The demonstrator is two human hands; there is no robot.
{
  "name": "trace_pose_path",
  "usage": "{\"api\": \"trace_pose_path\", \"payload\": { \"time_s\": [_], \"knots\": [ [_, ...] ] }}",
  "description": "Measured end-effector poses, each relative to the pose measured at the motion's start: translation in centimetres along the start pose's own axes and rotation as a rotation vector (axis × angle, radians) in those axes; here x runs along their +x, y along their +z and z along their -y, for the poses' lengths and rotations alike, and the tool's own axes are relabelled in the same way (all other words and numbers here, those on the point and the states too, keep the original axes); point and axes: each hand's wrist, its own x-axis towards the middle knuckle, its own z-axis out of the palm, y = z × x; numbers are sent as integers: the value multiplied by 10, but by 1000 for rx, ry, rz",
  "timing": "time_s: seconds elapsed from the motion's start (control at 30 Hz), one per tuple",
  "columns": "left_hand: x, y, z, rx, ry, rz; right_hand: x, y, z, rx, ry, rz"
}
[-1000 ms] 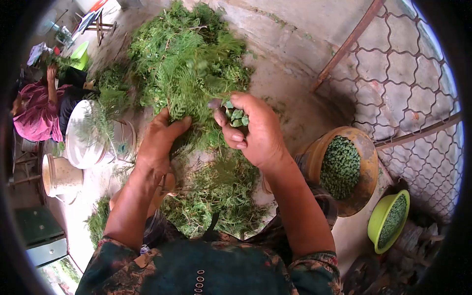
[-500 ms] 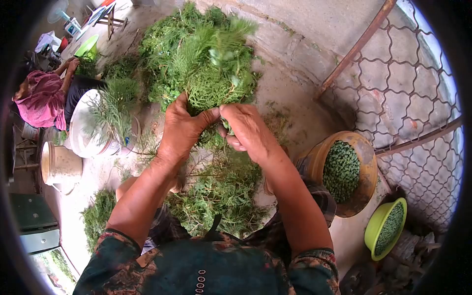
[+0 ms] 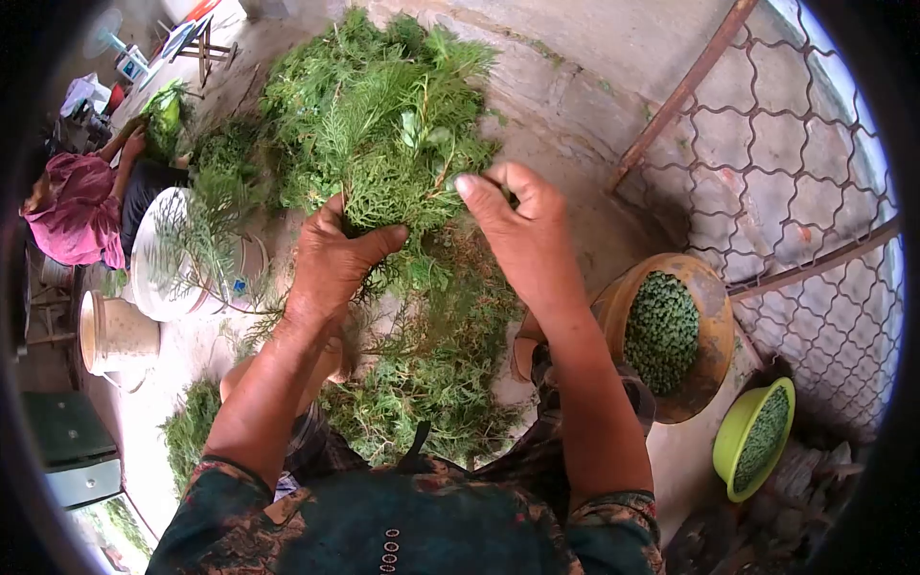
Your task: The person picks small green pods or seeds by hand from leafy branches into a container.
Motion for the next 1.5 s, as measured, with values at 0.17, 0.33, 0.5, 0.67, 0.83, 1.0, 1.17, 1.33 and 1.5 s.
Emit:
{"api": "trace_pose_path", "payload": {
  "time_s": [0.17, 0.33, 0.5, 0.67, 0.83, 1.0, 1.17, 1.33, 1.5],
  "knots": [
    [-1, 3, 1, -36, -10, 43, 2, 3, -6, -51, 180, 117],
    [-2, -3, 6, -49, -83, 76, 1, -1, 3, 89, 171, 162],
    [-3, -5, -1, -121, -175, 104, -4, 3, -7, 102, 34, 55],
    [1, -16, -8, -63, -180, 131, -8, 1, -8, -92, -124, 109],
    [-1, -15, -13, -84, -179, 220, -12, -1, 5, 408, 177, 128],
    [-1, -27, -11, -83, -233, 44, -11, -18, -9, 946, 227, 37],
    [0, -36, -16, -107, -226, 86, -6, -50, -1, 1198, 133, 12],
    [-4, -28, -19, -169, -267, 179, -10, -27, -5, 1180, 313, 132],
    [-13, -26, -17, -129, -365, 186, -25, -7, 14, 666, 372, 151]
  ]
}}
